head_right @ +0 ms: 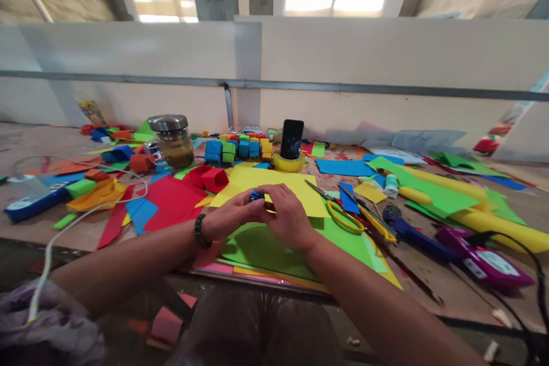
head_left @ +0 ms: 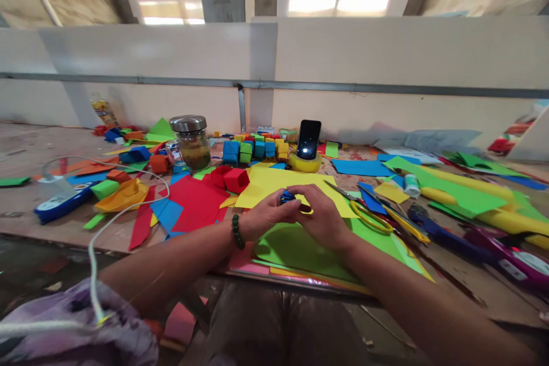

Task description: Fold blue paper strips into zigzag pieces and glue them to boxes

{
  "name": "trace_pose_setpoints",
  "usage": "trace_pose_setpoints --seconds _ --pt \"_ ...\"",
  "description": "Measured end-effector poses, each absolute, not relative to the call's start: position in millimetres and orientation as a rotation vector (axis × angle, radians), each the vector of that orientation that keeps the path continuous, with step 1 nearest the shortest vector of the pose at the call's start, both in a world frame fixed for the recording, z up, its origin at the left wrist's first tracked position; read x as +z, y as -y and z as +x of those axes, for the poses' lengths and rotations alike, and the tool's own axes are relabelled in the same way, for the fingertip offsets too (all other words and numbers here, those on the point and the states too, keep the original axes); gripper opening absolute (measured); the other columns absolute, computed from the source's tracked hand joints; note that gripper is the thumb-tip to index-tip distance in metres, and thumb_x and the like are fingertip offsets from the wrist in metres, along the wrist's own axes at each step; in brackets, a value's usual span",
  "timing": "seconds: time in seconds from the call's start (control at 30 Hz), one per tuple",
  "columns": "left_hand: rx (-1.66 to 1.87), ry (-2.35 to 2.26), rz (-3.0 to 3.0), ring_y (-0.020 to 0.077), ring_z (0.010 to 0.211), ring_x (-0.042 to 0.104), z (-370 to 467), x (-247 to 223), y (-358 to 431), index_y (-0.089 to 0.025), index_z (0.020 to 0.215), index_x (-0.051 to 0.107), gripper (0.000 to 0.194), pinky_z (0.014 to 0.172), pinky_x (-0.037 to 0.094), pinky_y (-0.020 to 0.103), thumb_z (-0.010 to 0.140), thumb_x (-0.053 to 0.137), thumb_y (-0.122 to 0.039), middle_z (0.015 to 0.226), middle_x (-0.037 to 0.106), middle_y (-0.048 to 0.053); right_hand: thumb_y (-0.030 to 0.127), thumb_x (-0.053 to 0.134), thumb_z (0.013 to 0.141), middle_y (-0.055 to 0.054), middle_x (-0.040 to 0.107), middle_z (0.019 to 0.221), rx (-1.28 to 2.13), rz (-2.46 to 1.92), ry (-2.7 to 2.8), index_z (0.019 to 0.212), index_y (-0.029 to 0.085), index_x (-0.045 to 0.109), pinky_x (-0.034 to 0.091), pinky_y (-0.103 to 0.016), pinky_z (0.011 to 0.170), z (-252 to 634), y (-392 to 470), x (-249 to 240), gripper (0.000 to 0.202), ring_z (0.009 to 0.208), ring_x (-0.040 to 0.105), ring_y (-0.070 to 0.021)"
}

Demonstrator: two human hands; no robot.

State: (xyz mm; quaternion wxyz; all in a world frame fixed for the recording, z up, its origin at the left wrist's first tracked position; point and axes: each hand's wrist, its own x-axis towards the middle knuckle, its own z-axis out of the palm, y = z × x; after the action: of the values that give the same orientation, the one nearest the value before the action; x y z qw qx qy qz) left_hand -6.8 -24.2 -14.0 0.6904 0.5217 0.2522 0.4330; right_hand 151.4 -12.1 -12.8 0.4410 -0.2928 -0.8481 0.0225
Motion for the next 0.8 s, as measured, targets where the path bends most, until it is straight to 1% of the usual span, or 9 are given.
trace_pose_setpoints --seconds 0.1,0.2,0.3,0.37,0.5,0.6,0.67,0.73,0.8 --pt "0.942 -0.577 1.166 0.0167 0.087 0.063 -11 -11 23 -0.016 0.108 0.057 0.047 0.082 0.044 0.032 0.075 0.068 -0.048 0.095 0.066 0.006 0.022 0.056 0.086 -0.007 0.066 0.102 0.13 -0.712 2.051 0.1 0.022 0.057 0.05 -0.037 0.082 155 12 -10 0.013 0.095 0.061 -0.0213" --pt "0.872 -0.5 1.065 0.0166 0.082 0.065 -15 -9 21 -0.014 0.102 0.062 0.052 0.08 0.045 0.03 0.076 0.061 -0.059 0.092 0.068 0.007 0.02 0.054 0.088 -0.006 0.065 0.104 0.194 -0.712 1.996 0.099 0.023 0.055 0.048 -0.038 0.086 157 13 -7 0.012 0.101 0.059 -0.0205" --pt "0.853 -0.493 1.03 0.0165 0.082 0.065 -17 -9 19 -0.012 0.096 0.066 0.047 0.079 0.044 0.028 0.072 0.07 -0.052 0.089 0.069 0.008 0.017 0.053 0.087 -0.006 0.064 0.105 0.195 -0.655 2.044 0.097 0.022 0.054 0.046 -0.038 0.09 157 12 -5 0.011 0.106 0.056 -0.0202" --pt "0.856 -0.505 1.021 0.0155 0.081 0.064 -17 -11 17 -0.011 0.092 0.068 0.043 0.08 0.044 0.029 0.071 0.073 -0.047 0.088 0.07 0.008 0.018 0.054 0.086 -0.007 0.064 0.102 0.164 -0.662 2.08 0.098 0.022 0.053 0.048 -0.037 0.085 156 12 -6 0.012 0.1 0.058 -0.0205" --pt "0.838 -0.507 1.022 0.0139 0.079 0.062 -17 -17 15 -0.011 0.087 0.068 0.042 0.082 0.043 0.03 0.07 0.073 -0.049 0.085 0.069 0.007 0.026 0.062 0.082 -0.007 0.065 0.089 -0.003 -0.729 2.173 0.097 0.02 0.056 0.049 -0.035 0.072 157 9 -9 0.018 0.083 0.06 -0.0215" --pt "0.81 -0.556 1.045 0.0116 0.073 0.06 -18 -20 13 -0.011 0.084 0.067 0.041 0.078 0.043 0.028 0.068 0.075 -0.047 0.078 0.067 0.004 0.03 0.06 0.084 -0.008 0.064 0.092 -0.071 -0.744 2.252 0.097 0.019 0.059 0.049 -0.033 0.072 160 9 -7 0.017 0.085 0.059 -0.0215" --pt "0.77 -0.588 1.078 0.0123 0.073 0.061 -18 -19 12 -0.01 0.083 0.066 0.043 0.076 0.044 0.028 0.067 0.074 -0.05 0.078 0.066 0.005 0.03 0.057 0.086 -0.009 0.064 0.091 -0.118 -0.74 2.303 0.095 0.02 0.061 0.048 -0.032 0.07 162 10 -6 0.015 0.085 0.058 -0.0212" --pt "0.787 -0.648 1.148 0.0152 0.078 0.062 -19 -15 13 -0.01 0.092 0.064 0.05 0.079 0.046 0.032 0.067 0.073 -0.052 0.088 0.066 0.009 0.03 0.055 0.087 -0.008 0.064 0.085 -0.126 -0.741 2.299 0.095 0.02 0.063 0.047 -0.03 0.068 164 12 -5 0.015 0.08 0.058 -0.0199" --pt "0.862 -0.726 1.252 0.0195 0.09 0.063 -19 -10 15 -0.015 0.116 0.056 0.067 0.085 0.046 0.037 0.062 0.078 -0.048 0.113 0.06 0.014 0.029 0.053 0.089 -0.006 0.065 0.082 -0.02 -0.721 2.283 0.099 0.02 0.063 0.045 -0.027 0.065 163 16 -4 0.017 0.074 0.06 -0.0172"
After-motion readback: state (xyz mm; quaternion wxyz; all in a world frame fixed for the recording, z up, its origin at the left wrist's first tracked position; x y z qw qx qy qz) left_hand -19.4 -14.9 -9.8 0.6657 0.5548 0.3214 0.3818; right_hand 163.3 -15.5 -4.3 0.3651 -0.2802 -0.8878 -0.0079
